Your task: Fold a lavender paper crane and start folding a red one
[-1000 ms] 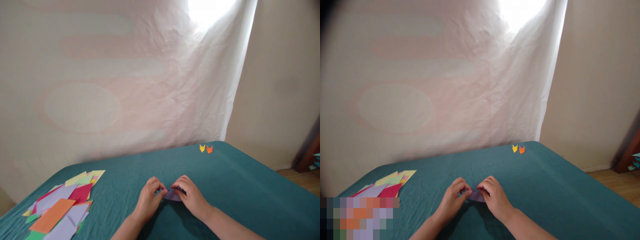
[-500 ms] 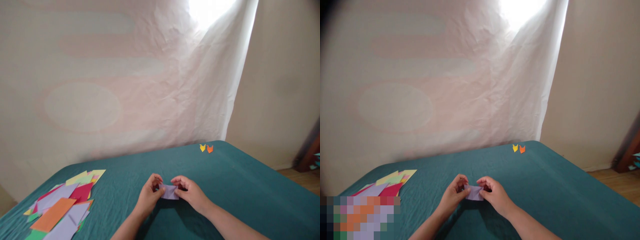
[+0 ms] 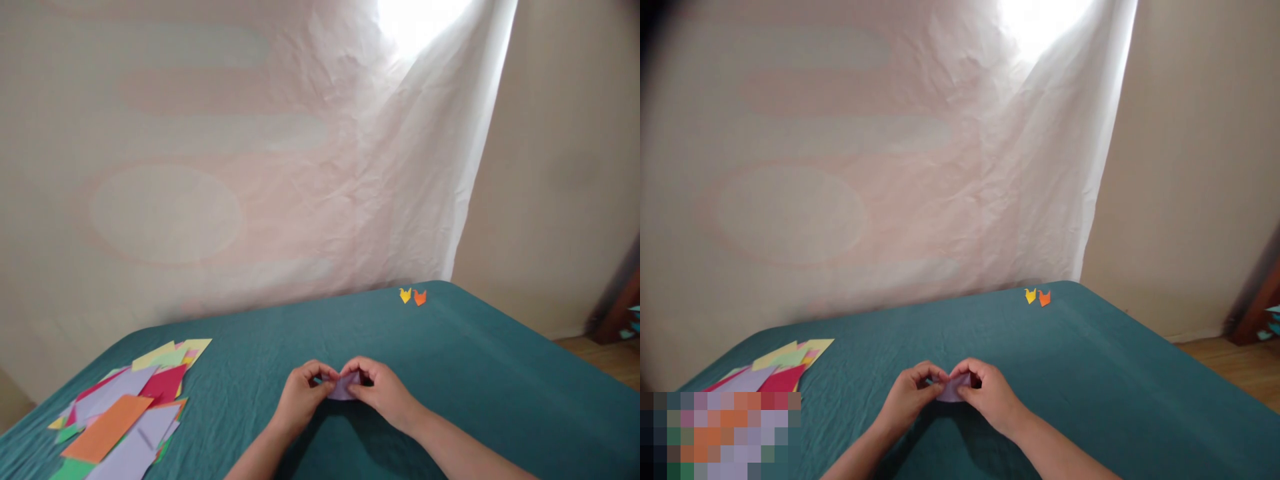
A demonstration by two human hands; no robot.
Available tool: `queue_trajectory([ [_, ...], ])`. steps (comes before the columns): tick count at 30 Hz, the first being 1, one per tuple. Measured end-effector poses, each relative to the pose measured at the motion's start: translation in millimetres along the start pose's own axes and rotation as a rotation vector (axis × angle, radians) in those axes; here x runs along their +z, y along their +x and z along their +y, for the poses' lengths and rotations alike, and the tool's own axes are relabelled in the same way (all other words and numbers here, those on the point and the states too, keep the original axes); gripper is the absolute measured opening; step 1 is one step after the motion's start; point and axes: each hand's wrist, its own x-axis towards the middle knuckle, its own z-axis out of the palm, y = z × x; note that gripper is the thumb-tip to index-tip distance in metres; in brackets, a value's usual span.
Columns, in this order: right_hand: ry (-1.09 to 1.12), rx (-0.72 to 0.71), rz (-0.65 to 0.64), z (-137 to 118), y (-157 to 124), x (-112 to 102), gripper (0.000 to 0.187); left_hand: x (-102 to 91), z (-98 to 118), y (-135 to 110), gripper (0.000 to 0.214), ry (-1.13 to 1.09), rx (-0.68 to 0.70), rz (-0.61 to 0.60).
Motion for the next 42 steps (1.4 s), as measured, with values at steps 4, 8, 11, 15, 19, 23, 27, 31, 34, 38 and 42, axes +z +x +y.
queue_trajectory([
  [4, -0.025, 0.027, 0.023, -1.7, 0.7, -2.6, 0.020, -0.6, -6.6, 2.3, 0.019, -0.147, -0.056, -0.055],
  [8, -0.037, 0.037, 0.013, -4.8, -0.4, -3.6, 0.020, -0.1, -10.8, 3.0, 0.021, -0.194, -0.035, -0.056],
  [11, -0.046, 0.047, 0.008, -6.1, -1.1, -2.6, 0.022, 1.0, -9.6, 1.6, 0.022, -0.125, -0.005, -0.051],
  [15, -0.062, 0.043, 0.020, -5.6, -1.6, -1.3, 0.024, 0.5, -5.6, 0.0, 0.023, 0.020, 0.015, -0.027],
  [19, -0.095, 0.023, 0.031, -3.9, -1.7, 0.4, 0.024, -0.5, -0.5, -1.0, 0.025, 0.086, 0.029, -0.014],
  [23, -0.144, -0.002, 0.045, -2.4, -1.1, 1.8, 0.023, 0.8, 4.4, -2.2, 0.025, 0.148, 0.039, -0.002],
  [27, -0.209, -0.029, 0.051, -1.1, -0.6, 2.6, 0.022, 1.0, 5.4, -2.7, 0.022, 0.208, 0.067, 0.016],
  [31, -0.220, -0.049, 0.046, -1.9, -0.8, 2.9, 0.026, -1.5, 4.2, -2.6, 0.021, 0.248, 0.104, 0.010],
  [34, -0.254, -0.058, 0.051, -4.3, -1.7, 2.7, 0.026, -2.8, 4.6, -2.8, 0.020, 0.273, 0.116, -0.008],
  [38, -0.310, -0.073, 0.051, -8.3, -3.5, 2.9, 0.021, -2.3, 5.7, -3.4, 0.019, 0.291, 0.124, -0.009],
  [42, -0.355, -0.096, 0.072, -10.0, -5.2, 5.3, 0.014, -0.8, 5.8, -3.8, 0.018, 0.294, 0.128, -0.006],
])
